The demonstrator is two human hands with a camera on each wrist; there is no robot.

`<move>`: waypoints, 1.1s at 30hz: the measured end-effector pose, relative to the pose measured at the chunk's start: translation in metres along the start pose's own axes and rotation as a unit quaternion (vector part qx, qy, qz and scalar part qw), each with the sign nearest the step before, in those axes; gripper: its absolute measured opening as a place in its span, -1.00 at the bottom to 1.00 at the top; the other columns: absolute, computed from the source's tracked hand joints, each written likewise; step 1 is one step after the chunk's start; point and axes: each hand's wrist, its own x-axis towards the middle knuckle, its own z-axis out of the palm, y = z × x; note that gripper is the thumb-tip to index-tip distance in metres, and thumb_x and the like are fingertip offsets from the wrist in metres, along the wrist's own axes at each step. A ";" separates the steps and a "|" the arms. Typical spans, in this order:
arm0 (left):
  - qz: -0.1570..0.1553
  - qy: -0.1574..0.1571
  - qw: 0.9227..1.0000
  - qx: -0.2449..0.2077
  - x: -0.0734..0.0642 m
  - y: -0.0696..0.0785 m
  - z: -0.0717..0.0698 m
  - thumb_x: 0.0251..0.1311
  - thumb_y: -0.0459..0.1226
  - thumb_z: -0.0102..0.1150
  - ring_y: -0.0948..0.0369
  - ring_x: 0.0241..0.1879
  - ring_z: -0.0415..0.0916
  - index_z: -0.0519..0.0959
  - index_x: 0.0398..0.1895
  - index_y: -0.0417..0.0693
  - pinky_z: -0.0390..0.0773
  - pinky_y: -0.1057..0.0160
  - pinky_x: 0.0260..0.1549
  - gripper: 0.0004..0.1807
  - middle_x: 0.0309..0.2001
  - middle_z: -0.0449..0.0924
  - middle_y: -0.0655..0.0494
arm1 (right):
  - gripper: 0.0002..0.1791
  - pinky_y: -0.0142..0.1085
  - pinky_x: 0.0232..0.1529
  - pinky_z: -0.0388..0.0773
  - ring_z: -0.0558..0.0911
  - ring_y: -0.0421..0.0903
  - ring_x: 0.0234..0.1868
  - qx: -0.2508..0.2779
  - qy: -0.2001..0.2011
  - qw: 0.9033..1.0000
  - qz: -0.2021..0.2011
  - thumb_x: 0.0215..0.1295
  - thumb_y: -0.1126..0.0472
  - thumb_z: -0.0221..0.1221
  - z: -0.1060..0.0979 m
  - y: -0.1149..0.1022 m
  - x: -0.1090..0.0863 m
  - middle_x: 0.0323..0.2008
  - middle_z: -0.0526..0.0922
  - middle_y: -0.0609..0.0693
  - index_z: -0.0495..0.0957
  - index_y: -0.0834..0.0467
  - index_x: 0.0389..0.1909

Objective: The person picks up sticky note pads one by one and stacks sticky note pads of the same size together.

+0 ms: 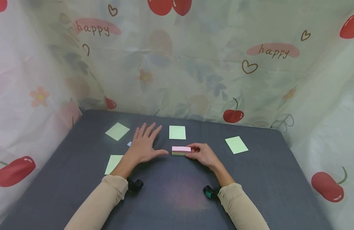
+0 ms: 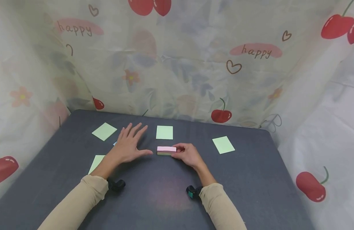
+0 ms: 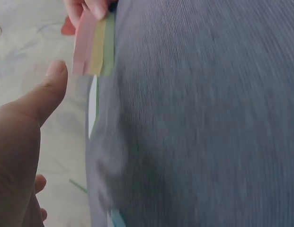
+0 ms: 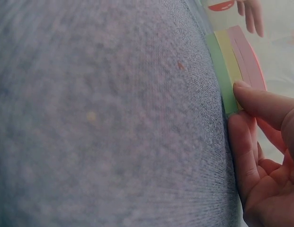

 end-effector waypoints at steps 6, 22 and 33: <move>-0.006 -0.012 1.000 0.014 -0.008 -0.022 -0.010 0.04 0.52 0.11 -0.24 0.65 -0.33 -0.08 0.67 0.26 -0.23 -0.36 0.53 0.21 0.68 -0.15 -0.03 | -0.64 -0.39 -0.38 0.39 0.47 -0.14 -0.40 0.000 0.003 1.000 -0.002 0.20 0.20 0.45 0.000 -0.002 -0.001 -0.35 0.62 0.06 0.71 0.18 0.02; -0.006 -0.042 0.999 -0.026 -0.025 -0.071 -0.023 0.06 0.42 0.25 -0.32 0.63 -0.32 -0.03 0.67 0.19 -0.24 -0.41 0.50 0.20 0.65 -0.06 -0.13 | -0.64 -0.40 -0.39 0.37 0.45 -0.14 -0.40 -0.001 0.012 1.000 0.000 0.20 0.25 0.44 0.003 -0.002 -0.001 -0.34 0.60 0.07 0.70 0.21 0.02; -0.006 -0.053 0.998 -0.029 -0.035 -0.090 -0.027 0.07 0.35 0.31 -0.32 0.61 -0.24 0.06 0.64 0.07 -0.13 -0.42 0.48 0.16 0.61 0.08 -0.18 | -0.64 -0.39 -0.39 0.37 0.46 -0.14 -0.39 0.000 0.005 1.000 -0.003 0.21 0.22 0.44 0.001 -0.002 -0.001 -0.35 0.60 0.05 0.70 0.20 0.02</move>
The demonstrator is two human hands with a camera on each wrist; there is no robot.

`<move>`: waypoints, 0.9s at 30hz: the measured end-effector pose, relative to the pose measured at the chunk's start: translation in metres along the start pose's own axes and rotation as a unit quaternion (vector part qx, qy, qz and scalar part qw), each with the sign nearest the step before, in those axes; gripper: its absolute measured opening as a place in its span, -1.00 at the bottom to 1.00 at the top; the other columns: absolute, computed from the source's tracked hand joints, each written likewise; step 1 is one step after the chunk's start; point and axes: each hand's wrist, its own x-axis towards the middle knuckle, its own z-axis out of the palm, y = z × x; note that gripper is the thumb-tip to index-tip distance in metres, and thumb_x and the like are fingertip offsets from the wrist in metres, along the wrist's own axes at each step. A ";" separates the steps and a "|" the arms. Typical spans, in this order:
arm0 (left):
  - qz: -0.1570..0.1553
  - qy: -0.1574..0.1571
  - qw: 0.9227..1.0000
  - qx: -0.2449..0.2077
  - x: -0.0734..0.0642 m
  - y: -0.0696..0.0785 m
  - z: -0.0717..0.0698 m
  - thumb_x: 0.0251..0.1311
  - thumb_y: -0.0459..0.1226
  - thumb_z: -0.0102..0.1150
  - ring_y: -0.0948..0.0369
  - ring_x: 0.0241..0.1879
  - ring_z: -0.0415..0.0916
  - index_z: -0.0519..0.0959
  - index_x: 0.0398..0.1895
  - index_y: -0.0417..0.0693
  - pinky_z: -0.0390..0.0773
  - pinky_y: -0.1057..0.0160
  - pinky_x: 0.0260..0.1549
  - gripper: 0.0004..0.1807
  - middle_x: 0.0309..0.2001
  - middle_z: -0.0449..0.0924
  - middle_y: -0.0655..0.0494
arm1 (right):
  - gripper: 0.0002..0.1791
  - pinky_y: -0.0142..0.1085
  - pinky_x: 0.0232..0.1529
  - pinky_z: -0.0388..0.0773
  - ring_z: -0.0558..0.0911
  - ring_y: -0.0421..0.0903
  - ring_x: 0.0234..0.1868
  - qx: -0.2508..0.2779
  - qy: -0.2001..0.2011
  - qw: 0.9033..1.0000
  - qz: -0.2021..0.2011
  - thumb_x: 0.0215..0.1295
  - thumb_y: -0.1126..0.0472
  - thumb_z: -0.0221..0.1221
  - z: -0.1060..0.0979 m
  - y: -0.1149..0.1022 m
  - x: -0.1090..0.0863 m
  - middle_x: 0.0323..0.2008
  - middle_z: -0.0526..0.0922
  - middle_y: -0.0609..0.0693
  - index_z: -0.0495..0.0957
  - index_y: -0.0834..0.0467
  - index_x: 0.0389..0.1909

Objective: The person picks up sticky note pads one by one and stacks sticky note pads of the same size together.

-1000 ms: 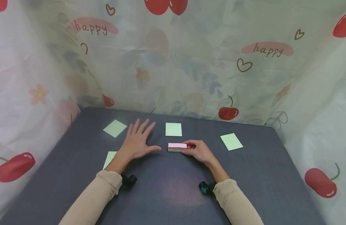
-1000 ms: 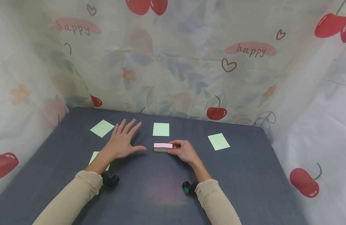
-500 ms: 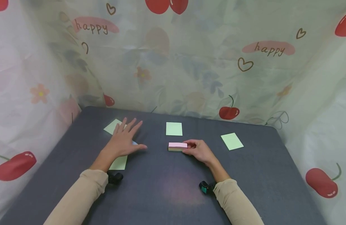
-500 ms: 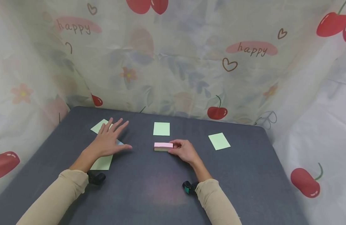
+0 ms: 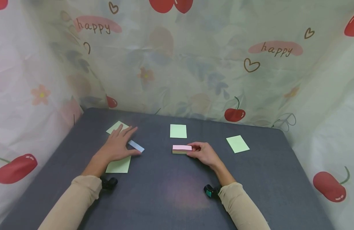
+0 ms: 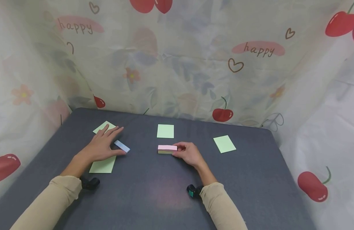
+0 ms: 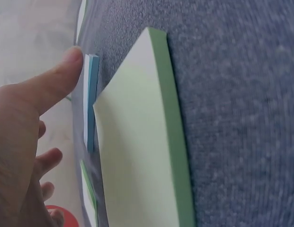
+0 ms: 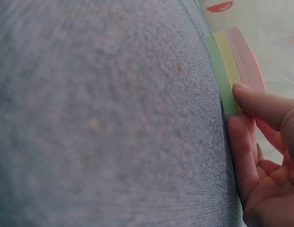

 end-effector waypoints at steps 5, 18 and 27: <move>0.007 0.003 1.000 -0.001 -0.004 -0.005 0.000 0.18 0.24 0.31 -0.33 0.60 -0.20 0.18 0.60 0.02 -0.09 -0.42 0.48 0.01 0.57 0.17 -0.20 | -0.66 -0.41 -0.39 0.39 0.47 -0.16 -0.41 -0.001 -0.003 1.000 0.003 0.20 0.22 0.44 0.001 0.000 0.001 -0.37 0.58 0.00 0.71 0.17 0.01; 0.019 0.000 1.000 -0.008 -0.007 -0.012 0.002 0.33 -0.06 0.29 -0.32 0.59 -0.11 0.56 0.32 -0.01 0.03 -0.42 0.44 -0.47 0.50 0.31 -0.20 | -0.66 -0.39 -0.37 0.39 0.47 -0.15 -0.40 -0.005 -0.003 1.000 0.006 0.21 0.21 0.44 0.002 -0.001 0.003 -0.37 0.58 0.00 0.72 0.15 0.01; 0.032 0.023 0.999 -0.013 -0.004 -0.011 0.002 0.32 -0.20 0.32 -0.34 0.52 0.08 0.68 0.15 -0.04 0.14 -0.44 0.38 -0.65 0.37 0.47 -0.23 | -0.65 -0.39 -0.39 0.38 0.46 -0.13 -0.39 -0.003 0.004 1.000 0.002 0.22 0.21 0.44 0.002 0.001 0.002 -0.36 0.58 0.06 0.71 0.20 0.01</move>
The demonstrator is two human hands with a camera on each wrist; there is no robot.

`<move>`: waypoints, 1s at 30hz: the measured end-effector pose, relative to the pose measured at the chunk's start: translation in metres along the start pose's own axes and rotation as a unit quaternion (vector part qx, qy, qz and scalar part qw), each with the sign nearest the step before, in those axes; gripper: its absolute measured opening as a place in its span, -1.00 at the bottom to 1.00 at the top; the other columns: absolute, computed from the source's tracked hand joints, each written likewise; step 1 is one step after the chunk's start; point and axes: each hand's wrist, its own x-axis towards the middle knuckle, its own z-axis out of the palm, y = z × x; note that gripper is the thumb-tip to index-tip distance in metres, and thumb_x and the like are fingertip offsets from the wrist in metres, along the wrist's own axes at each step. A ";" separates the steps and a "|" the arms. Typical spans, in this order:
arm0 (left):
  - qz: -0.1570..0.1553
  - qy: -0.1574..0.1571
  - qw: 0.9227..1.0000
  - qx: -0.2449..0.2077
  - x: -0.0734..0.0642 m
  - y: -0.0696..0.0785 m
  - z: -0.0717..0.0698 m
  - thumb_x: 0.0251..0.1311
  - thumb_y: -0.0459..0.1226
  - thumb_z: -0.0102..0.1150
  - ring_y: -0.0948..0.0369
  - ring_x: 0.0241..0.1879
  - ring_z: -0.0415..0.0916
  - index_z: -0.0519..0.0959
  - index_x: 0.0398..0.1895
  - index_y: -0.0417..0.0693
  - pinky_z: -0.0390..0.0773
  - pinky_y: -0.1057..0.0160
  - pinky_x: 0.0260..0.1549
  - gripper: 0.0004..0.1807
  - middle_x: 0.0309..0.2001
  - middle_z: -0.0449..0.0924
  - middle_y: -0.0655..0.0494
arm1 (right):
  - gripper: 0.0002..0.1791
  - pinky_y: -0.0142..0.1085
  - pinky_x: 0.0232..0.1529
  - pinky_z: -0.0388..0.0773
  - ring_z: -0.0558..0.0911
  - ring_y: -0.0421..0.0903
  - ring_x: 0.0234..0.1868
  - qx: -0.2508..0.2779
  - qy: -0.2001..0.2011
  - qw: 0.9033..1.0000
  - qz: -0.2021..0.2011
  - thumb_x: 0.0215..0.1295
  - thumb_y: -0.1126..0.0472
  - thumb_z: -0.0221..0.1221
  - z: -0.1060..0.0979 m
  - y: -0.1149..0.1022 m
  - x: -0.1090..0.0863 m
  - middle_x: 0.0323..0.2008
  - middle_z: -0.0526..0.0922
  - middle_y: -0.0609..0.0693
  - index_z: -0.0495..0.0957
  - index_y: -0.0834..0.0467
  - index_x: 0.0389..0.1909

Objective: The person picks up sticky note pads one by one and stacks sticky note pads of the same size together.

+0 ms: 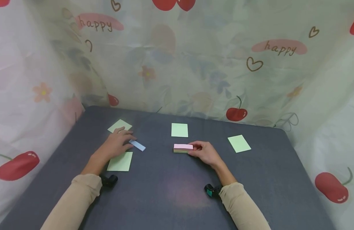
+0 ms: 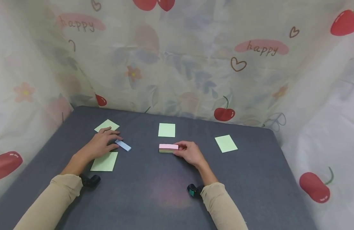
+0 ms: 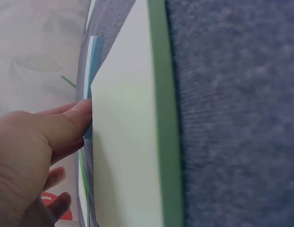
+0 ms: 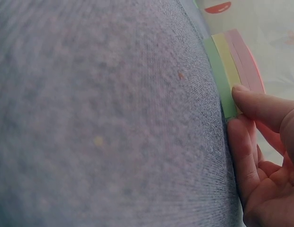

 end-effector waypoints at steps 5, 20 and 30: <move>-0.012 -0.009 1.000 0.007 0.006 0.002 -0.003 0.30 -0.20 0.34 -0.29 0.50 0.11 0.70 0.06 -0.01 0.16 -0.42 0.38 -0.71 0.36 0.49 -0.20 | -0.65 -0.39 -0.38 0.38 0.45 -0.13 -0.39 0.000 0.003 1.000 0.002 0.22 0.22 0.43 -0.001 0.000 -0.001 -0.34 0.59 0.07 0.70 0.20 0.02; -0.002 0.012 1.000 0.007 0.008 0.004 -0.001 0.36 -0.22 0.28 -0.21 0.33 0.33 0.71 -0.10 -0.10 0.32 -0.27 0.30 -0.83 0.24 0.59 -0.16 | -0.66 -0.38 -0.36 0.40 0.47 -0.16 -0.38 -0.002 -0.003 1.000 0.011 0.24 0.20 0.42 -0.001 0.000 0.000 -0.35 0.58 0.00 0.71 0.17 0.02; -0.022 0.025 0.998 -0.057 0.013 0.009 -0.006 0.45 -0.19 0.18 -0.06 0.07 0.49 0.63 -0.01 -0.15 0.48 -0.14 0.10 -0.77 -0.06 0.70 -0.08 | -0.66 -0.38 -0.35 0.41 0.47 -0.13 -0.37 -0.002 -0.006 1.000 0.008 0.23 0.19 0.43 -0.001 0.002 0.000 -0.34 0.59 0.03 0.71 0.16 0.03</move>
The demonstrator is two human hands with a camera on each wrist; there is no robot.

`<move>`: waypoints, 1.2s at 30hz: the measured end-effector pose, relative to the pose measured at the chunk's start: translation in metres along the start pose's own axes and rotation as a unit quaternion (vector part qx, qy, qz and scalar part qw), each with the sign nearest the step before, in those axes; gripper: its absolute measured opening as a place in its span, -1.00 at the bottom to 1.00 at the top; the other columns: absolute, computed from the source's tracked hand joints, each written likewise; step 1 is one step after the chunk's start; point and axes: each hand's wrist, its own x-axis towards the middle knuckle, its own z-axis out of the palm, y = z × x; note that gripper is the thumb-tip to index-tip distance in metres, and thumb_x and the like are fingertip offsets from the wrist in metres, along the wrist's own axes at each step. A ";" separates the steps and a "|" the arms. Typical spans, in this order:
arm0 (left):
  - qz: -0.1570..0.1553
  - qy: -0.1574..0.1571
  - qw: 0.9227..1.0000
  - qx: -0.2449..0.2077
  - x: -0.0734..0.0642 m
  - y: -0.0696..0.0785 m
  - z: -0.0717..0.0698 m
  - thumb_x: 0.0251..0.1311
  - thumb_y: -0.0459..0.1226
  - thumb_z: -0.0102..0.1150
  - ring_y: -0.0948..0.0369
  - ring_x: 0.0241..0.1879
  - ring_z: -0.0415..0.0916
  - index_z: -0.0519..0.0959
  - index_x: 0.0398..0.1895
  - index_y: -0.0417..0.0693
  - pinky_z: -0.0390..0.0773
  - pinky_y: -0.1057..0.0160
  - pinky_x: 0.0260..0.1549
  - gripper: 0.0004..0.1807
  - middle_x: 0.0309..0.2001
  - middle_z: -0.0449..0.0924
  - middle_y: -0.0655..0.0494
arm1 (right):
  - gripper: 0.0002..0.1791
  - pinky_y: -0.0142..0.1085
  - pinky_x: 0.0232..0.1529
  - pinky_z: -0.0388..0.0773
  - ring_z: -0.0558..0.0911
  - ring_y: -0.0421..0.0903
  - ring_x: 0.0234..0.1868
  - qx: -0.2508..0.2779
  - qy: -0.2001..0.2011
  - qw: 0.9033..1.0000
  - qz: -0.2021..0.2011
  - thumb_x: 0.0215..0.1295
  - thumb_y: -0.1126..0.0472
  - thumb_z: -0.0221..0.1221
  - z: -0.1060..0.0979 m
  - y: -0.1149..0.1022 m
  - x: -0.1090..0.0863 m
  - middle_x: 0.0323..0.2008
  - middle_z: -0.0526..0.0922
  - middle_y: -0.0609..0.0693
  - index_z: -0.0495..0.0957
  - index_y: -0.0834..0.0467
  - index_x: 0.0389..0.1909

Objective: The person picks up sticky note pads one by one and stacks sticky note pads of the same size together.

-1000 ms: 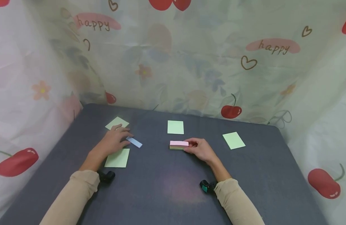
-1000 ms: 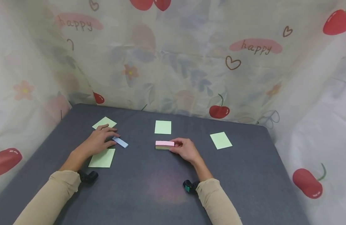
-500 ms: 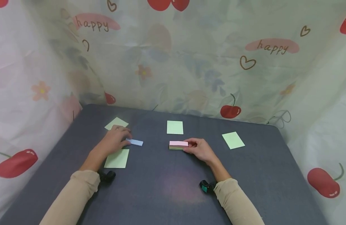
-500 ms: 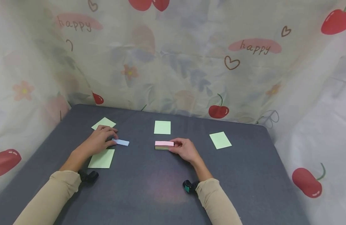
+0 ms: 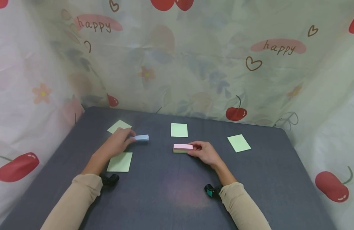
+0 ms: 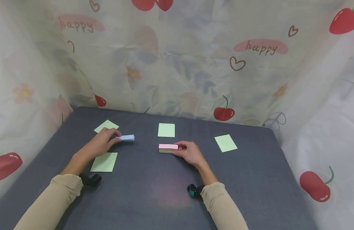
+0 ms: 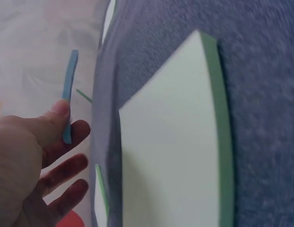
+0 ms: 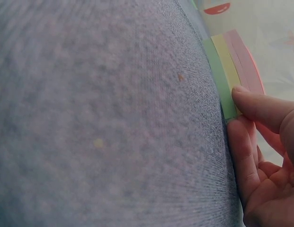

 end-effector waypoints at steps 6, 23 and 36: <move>0.003 0.000 1.000 -0.024 0.004 0.009 -0.005 0.50 -0.17 0.10 -0.04 0.02 0.58 0.58 0.04 -0.15 0.52 -0.11 0.06 -0.74 -0.05 0.68 -0.09 | -0.66 -0.39 -0.37 0.39 0.46 -0.16 -0.39 0.003 0.001 1.000 -0.003 0.23 0.19 0.43 0.000 -0.001 0.000 -0.36 0.58 0.01 0.71 0.17 0.02; 0.025 0.042 0.996 -0.080 0.019 0.053 -0.010 0.46 -0.21 0.16 -0.03 -0.06 0.61 0.57 0.06 -0.21 0.55 -0.09 -0.01 -0.73 -0.05 0.68 -0.13 | -0.66 -0.39 -0.39 0.39 0.46 -0.14 -0.40 0.009 0.000 1.000 -0.010 0.22 0.22 0.43 0.001 -0.004 -0.002 -0.36 0.60 0.04 0.71 0.20 0.02; -0.016 0.026 0.989 -0.142 0.027 0.078 0.006 0.43 -0.10 0.21 0.04 0.00 0.62 0.56 0.11 -0.03 0.62 -0.05 0.04 -0.69 0.03 0.69 -0.03 | -0.65 -0.40 -0.40 0.38 0.46 -0.14 -0.40 0.011 0.001 1.000 -0.008 0.22 0.21 0.43 0.000 -0.002 -0.002 -0.36 0.59 0.05 0.70 0.20 0.02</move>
